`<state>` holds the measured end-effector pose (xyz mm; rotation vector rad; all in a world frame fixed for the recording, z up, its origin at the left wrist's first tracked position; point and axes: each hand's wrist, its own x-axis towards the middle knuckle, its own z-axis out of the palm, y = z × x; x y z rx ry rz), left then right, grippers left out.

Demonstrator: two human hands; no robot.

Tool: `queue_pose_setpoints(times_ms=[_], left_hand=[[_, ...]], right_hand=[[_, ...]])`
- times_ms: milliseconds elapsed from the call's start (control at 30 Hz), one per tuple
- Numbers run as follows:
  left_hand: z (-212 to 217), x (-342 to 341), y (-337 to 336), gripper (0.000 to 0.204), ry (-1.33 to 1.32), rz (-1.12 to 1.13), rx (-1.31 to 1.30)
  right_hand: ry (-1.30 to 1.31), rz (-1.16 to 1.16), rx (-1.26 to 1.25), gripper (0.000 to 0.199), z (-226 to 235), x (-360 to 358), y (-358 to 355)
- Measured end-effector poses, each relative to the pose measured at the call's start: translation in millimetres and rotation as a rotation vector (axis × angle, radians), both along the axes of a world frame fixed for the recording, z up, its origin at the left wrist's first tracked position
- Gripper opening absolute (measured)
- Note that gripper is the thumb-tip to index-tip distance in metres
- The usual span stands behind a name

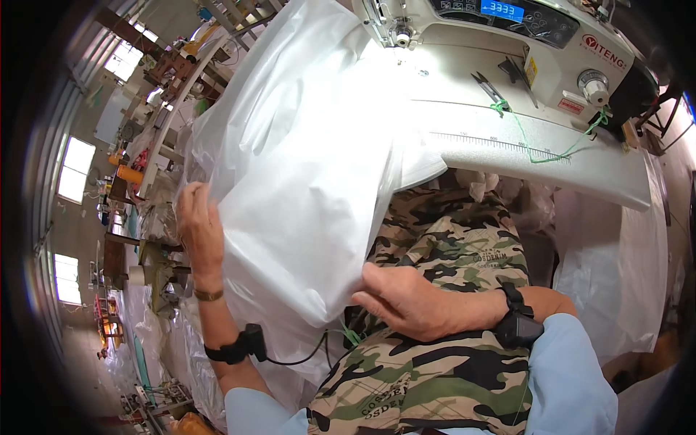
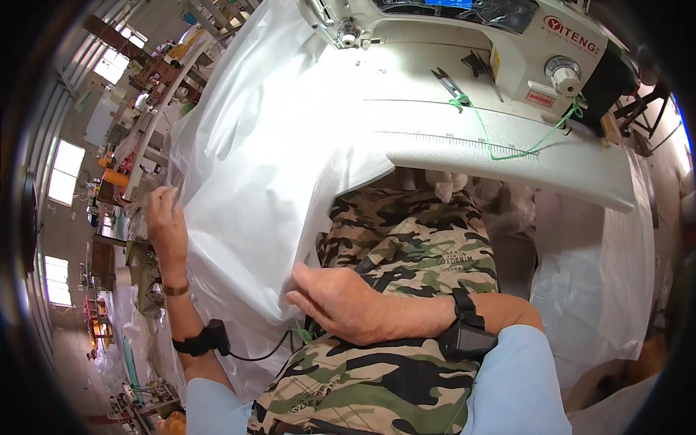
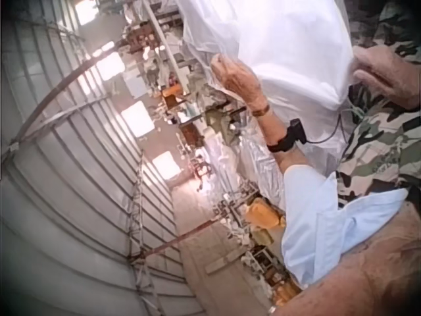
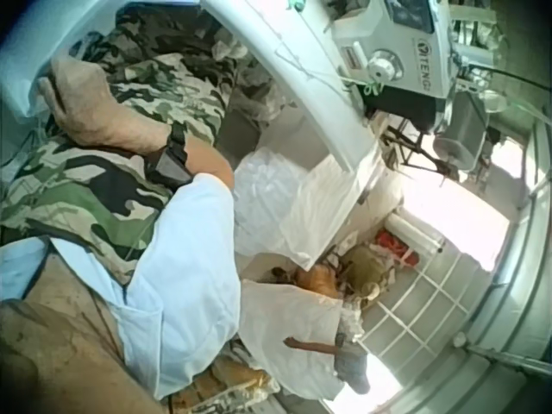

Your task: The recorder is using an industrial sewing machine to sew large sheets of white plastic material in a manufacturing environment.

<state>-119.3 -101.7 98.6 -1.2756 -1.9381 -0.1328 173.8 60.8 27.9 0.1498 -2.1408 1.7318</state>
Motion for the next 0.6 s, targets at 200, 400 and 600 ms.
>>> queue_pose_setpoints(times_ms=[200, 400, 600], left_hand=[[-18.9, 116.8, 43.1, 0.024, -1.407, -0.452, -0.165], [-50.9, 115.8, 45.1, 0.018, -1.826, -0.292, 0.034], [-56.5, 126.7, 53.6, 0.016, -1.893, -0.293, 0.168]], right_hand=[[0.179, 0.056, 0.319, 0.022, -12.8, -20.0, -18.7], [0.165, -0.144, 0.582, 0.023, -19.4, -13.0, 8.1], [-0.092, -0.354, -0.217, 0.023, -24.6, -12.2, 25.9]])
